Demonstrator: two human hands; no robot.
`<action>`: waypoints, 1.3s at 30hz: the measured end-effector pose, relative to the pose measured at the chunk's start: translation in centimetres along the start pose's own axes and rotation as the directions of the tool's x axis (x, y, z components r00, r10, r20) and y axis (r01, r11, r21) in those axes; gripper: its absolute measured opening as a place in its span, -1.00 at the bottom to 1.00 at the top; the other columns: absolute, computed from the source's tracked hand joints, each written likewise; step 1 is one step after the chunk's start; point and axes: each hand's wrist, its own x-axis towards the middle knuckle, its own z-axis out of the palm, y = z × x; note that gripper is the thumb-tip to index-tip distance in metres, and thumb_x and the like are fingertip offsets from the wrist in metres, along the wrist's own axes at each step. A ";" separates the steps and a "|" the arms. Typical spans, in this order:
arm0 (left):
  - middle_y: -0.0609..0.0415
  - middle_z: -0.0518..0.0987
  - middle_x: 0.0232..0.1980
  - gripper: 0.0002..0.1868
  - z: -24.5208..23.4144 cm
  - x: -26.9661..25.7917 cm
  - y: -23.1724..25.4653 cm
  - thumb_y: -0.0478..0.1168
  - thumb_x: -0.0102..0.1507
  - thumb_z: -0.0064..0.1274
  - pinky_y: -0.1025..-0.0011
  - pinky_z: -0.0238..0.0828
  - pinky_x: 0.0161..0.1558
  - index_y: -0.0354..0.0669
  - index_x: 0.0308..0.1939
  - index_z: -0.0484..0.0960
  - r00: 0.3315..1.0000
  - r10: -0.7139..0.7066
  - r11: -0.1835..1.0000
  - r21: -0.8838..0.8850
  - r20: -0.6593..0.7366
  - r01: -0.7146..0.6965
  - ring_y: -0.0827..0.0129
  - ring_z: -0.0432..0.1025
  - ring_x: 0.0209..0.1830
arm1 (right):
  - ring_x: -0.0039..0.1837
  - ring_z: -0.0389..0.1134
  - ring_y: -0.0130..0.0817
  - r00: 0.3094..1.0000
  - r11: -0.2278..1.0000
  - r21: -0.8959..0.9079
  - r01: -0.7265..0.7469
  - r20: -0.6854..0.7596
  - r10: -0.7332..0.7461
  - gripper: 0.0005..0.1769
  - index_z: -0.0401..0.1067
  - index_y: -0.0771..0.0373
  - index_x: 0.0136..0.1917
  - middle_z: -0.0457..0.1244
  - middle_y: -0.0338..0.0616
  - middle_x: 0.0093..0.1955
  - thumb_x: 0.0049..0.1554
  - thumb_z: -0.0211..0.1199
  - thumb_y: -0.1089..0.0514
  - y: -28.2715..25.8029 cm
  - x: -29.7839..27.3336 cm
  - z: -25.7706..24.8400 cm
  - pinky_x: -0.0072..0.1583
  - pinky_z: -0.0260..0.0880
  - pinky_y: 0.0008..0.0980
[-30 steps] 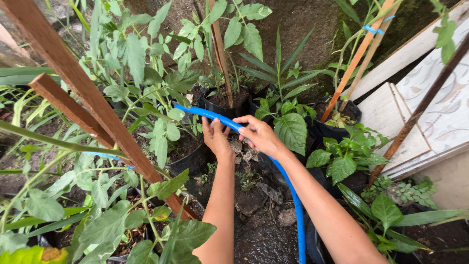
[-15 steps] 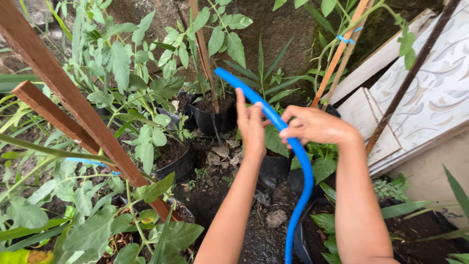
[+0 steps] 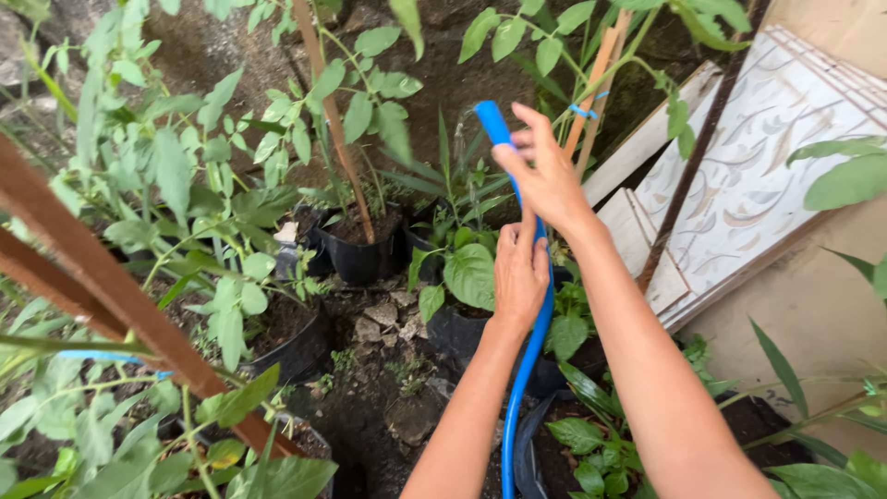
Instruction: The person waters various potted plants and garden areas using a blue hose, moving the hose to different locations and plants throughout the episode.
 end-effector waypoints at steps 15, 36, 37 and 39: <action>-0.29 0.45 0.10 -0.59 1.5 2.7 -1.2 -0.31 0.36 -0.02 0.07 0.42 0.04 -0.21 0.30 0.43 0.987 -0.158 0.983 -0.091 0.002 0.158 -0.12 0.47 0.01 | -0.44 0.15 -0.62 0.995 0.838 0.546 0.007 -0.089 0.049 -0.51 0.23 0.12 -0.27 0.17 -0.35 -0.40 0.29 0.33 -0.17 0.7 8.8 -2.8 -0.43 0.17 -0.56; -0.43 0.56 -0.18 -0.60 5.4 5.5 -5.0 0.00 0.38 -0.15 -0.08 0.35 -0.10 -0.29 0.05 0.32 0.917 -0.367 0.899 -0.194 0.157 0.393 -0.33 0.47 -0.14 | -0.50 0.08 -0.64 0.971 0.892 0.450 -0.047 -0.187 0.146 -0.66 0.29 0.11 -0.23 0.10 -0.44 -0.47 0.24 0.28 -0.08 2.9 5.8 0.6 -0.45 0.05 -0.54; -0.43 0.56 -0.17 -0.60 5.7 5.8 -5.2 0.00 0.39 -0.17 -0.09 0.33 -0.10 -0.29 0.06 0.32 0.909 -0.379 0.896 -0.177 0.174 0.407 -0.34 0.46 -0.14 | -0.50 0.08 -0.63 0.975 0.888 0.456 -0.065 -0.160 0.154 -0.67 0.29 0.14 -0.20 0.10 -0.42 -0.47 0.25 0.28 -0.06 2.9 6.1 0.6 -0.44 0.05 -0.53; -0.43 0.55 -0.17 -0.59 6.0 6.4 -5.5 0.01 0.40 -0.22 -0.11 0.29 -0.11 -0.29 0.08 0.32 0.889 -0.408 0.887 -0.139 0.207 0.440 -0.34 0.44 -0.15 | -0.48 0.08 -0.61 0.979 0.877 0.468 -0.108 -0.101 0.175 -0.70 0.31 0.18 -0.15 0.11 -0.38 -0.45 0.25 0.29 -0.02 3.4 6.8 0.5 -0.43 0.05 -0.52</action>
